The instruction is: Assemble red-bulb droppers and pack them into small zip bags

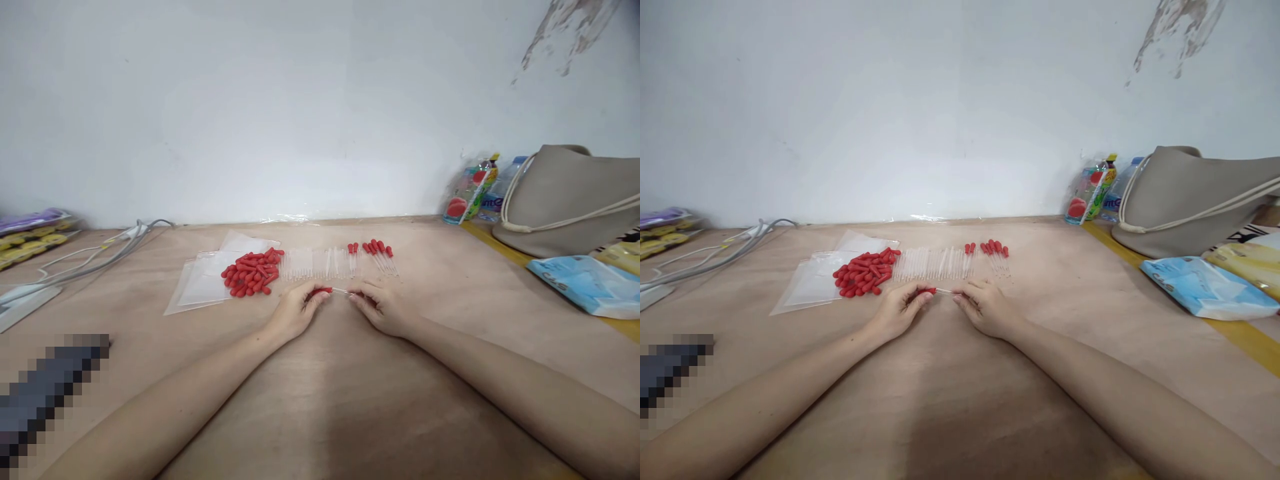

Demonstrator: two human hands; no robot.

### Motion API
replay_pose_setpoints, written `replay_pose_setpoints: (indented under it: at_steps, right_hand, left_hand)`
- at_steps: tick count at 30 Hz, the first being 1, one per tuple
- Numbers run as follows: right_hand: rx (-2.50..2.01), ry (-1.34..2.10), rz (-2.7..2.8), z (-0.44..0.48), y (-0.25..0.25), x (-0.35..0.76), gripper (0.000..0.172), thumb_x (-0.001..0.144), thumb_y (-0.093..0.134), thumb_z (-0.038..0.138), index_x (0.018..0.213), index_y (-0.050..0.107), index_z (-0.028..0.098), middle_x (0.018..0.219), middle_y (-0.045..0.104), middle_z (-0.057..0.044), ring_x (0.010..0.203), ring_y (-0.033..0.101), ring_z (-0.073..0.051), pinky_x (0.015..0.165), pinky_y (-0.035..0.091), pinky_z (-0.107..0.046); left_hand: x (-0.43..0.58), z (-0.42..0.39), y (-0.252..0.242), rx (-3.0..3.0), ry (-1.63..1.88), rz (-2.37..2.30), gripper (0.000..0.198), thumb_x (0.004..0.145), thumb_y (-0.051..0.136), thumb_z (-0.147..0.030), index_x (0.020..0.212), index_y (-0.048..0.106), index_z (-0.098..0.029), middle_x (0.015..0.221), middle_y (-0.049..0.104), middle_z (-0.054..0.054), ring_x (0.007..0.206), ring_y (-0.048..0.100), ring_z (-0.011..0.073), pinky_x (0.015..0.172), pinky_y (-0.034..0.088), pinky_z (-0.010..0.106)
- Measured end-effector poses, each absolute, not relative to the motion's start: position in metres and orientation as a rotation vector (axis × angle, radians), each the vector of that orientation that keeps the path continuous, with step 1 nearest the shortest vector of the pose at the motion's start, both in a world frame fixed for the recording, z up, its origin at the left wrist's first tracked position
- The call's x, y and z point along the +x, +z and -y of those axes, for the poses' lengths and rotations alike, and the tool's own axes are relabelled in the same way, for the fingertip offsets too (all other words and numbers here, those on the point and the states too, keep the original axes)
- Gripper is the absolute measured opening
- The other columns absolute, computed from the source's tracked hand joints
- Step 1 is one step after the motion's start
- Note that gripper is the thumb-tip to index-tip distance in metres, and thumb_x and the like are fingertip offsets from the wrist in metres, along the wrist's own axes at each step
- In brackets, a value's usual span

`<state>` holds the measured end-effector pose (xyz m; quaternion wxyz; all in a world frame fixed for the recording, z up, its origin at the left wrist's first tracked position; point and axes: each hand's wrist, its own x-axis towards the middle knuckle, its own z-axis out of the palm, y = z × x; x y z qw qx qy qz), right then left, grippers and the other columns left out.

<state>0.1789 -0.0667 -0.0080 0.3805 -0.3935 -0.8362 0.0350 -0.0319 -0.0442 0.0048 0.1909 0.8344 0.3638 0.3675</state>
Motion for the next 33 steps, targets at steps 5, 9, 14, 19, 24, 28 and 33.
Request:
replay_pose_setpoints:
  at_steps: [5, 9, 14, 19, 24, 28, 33]
  right_hand:
    - [-0.984, 0.161, 2.183, 0.064, -0.009, 0.183, 0.021, 0.087, 0.044, 0.026, 0.096, 0.062, 0.021, 0.082, 0.062, -0.003, 0.073, 0.056, -0.013, 0.071, 0.036, -0.029]
    - [-0.964, 0.173, 2.251, 0.063, -0.005, 0.187, 0.023, 0.087, 0.044, 0.025, 0.099, 0.063, 0.022, 0.077, 0.061, -0.002, 0.069, 0.055, -0.012, 0.072, 0.033, -0.03]
    - [-1.001, 0.06, 2.315, 0.066, -0.001, 0.187, 0.024, 0.088, 0.042, 0.024, 0.099, 0.064, 0.022, 0.076, 0.063, -0.002, 0.065, 0.053, -0.011, 0.072, 0.027, -0.031]
    - [-0.999, -0.134, 2.334, 0.069, -0.002, 0.184, 0.023, 0.087, 0.042, 0.022, 0.089, 0.065, 0.019, 0.071, 0.062, -0.001, 0.061, 0.049, -0.01, 0.069, 0.022, -0.031]
    - [-0.999, -0.2, 2.375, 0.072, -0.001, 0.18, 0.026, 0.087, 0.038, 0.022, 0.079, 0.061, 0.016, 0.066, 0.059, -0.001, 0.057, 0.044, -0.01, 0.068, 0.02, -0.03]
    - [-1.013, -0.186, 2.412, 0.073, 0.002, 0.176, 0.027, 0.086, 0.037, 0.021, 0.07, 0.057, 0.015, 0.062, 0.058, 0.0, 0.052, 0.039, -0.009, 0.066, 0.02, -0.03]
    - [-1.087, -0.059, 2.454, 0.075, 0.005, 0.171, 0.025, 0.086, 0.037, 0.022, 0.071, 0.055, 0.015, 0.065, 0.059, -0.001, 0.054, 0.041, -0.009, 0.067, 0.021, -0.028]
  left_hand:
    - [-0.033, 0.043, 0.0, 2.194, 0.954, -0.936, 0.019, 0.085, 0.047, -0.03, 0.092, 0.058, -0.017, 0.071, 0.062, 0.0, 0.056, 0.056, 0.0093, 0.058, 0.047, 0.022]
    - [-0.034, 0.045, -0.001, 2.194, 0.846, -0.926, 0.021, 0.085, 0.047, -0.03, 0.093, 0.06, -0.017, 0.074, 0.062, 0.0, 0.057, 0.055, 0.0092, 0.057, 0.046, 0.021]
    - [-0.035, 0.049, 0.002, 2.302, 0.789, -0.938, 0.022, 0.085, 0.046, -0.03, 0.092, 0.061, -0.017, 0.076, 0.064, 0.0, 0.065, 0.058, 0.0109, 0.062, 0.046, 0.022]
    - [-0.035, 0.05, 0.002, 2.409, 0.809, -0.934, 0.02, 0.085, 0.047, -0.031, 0.09, 0.062, -0.018, 0.078, 0.066, 0.0, 0.066, 0.058, 0.0113, 0.062, 0.045, 0.022]
    - [-0.035, 0.049, 0.0, 2.488, 0.816, -0.885, 0.021, 0.085, 0.048, -0.031, 0.092, 0.061, -0.017, 0.081, 0.065, 0.002, 0.07, 0.058, 0.012, 0.064, 0.046, 0.023]
    - [-0.036, 0.049, -0.002, 2.548, 0.794, -0.849, 0.021, 0.085, 0.047, -0.031, 0.092, 0.06, -0.016, 0.078, 0.063, 0.003, 0.068, 0.057, 0.012, 0.063, 0.046, 0.023]
    - [-0.036, 0.049, -0.003, 2.601, 0.823, -0.815, 0.019, 0.085, 0.048, -0.029, 0.092, 0.059, -0.016, 0.08, 0.063, 0.003, 0.07, 0.058, 0.0124, 0.064, 0.046, 0.023]
